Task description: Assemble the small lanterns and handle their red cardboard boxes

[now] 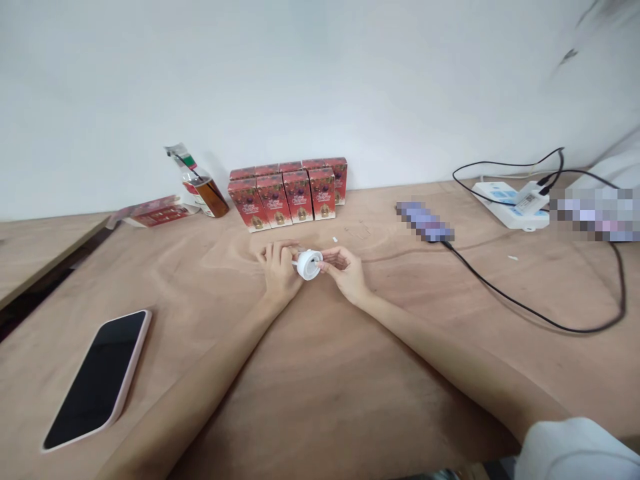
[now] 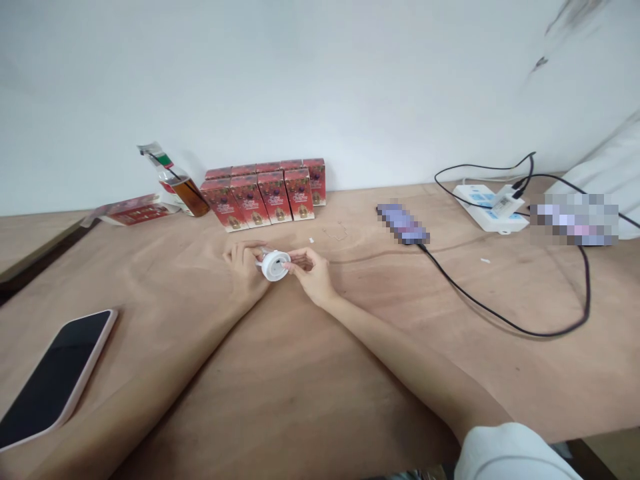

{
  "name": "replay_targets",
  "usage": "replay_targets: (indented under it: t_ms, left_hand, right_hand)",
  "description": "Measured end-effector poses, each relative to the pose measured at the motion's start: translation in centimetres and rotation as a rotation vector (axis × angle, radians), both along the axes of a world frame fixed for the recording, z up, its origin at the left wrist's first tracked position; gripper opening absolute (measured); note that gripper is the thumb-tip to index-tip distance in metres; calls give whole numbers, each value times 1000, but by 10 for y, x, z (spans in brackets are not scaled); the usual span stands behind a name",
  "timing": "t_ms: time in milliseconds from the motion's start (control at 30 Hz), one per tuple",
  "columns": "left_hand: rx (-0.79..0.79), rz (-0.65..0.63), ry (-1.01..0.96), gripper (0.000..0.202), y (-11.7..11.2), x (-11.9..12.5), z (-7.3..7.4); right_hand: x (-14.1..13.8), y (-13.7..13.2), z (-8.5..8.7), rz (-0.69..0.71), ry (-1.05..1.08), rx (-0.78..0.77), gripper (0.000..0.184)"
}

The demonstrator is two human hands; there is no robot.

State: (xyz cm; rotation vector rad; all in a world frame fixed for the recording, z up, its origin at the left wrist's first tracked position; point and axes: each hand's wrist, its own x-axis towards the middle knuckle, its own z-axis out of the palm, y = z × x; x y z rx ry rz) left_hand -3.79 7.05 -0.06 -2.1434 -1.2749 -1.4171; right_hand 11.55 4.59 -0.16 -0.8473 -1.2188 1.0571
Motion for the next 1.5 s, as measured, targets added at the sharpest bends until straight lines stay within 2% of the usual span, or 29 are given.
replay_targets:
  t_ms: [100,167,233,300,367,433,567,667,800,900,1067,1200,1333,1500]
  left_hand:
    - [-95,-55,-146,32,0,1,0]
    - [-200,-93,-336,43,2,2,2]
    - [-303,-144,-564,43,5,3,4]
    - [-385,-205,-775,32,9,4,6]
    - [-445,-262,-949,25,13,4,7]
    - [-490,-310,-1114,27,16,4,5]
    - [-577,-407,-1363,34,21,2,2]
    - [-608,-446,-1439,39,22,1,2]
    - [-662,-426,-1488,41,22,1,2]
    - [-672,-379,-1525,39,22,1,2]
    - [-645,-398,-1478,38,20,2,3]
    - [-663,-466,-1452,38,18,3,3]
    - [-643,-483,-1509,39,24,0,0]
    - [-740,-512,-1737,33,28,-9,3]
  right_hand:
    - [3,2,-1,23,-66,72,24]
    - [12,8,-1,-31,-195,130,18]
    - [27,18,-2,-180,-429,185,17]
    - [47,31,-3,-362,-759,265,17]
    - [65,42,-5,-476,-1086,313,23]
    - [77,49,-7,-544,-1300,306,27]
    - [82,53,-8,-550,-1517,339,26]
    - [78,52,-7,-503,-1603,404,25]
    - [75,51,-6,-531,-1556,371,28]
    - [75,50,-7,-521,-1375,319,31]
    - [75,44,-5,-407,-931,492,25]
    - [66,32,-6,-354,-719,588,22]
    - [51,19,-11,-218,-672,672,22]
    - [32,5,-7,-21,-794,887,30]
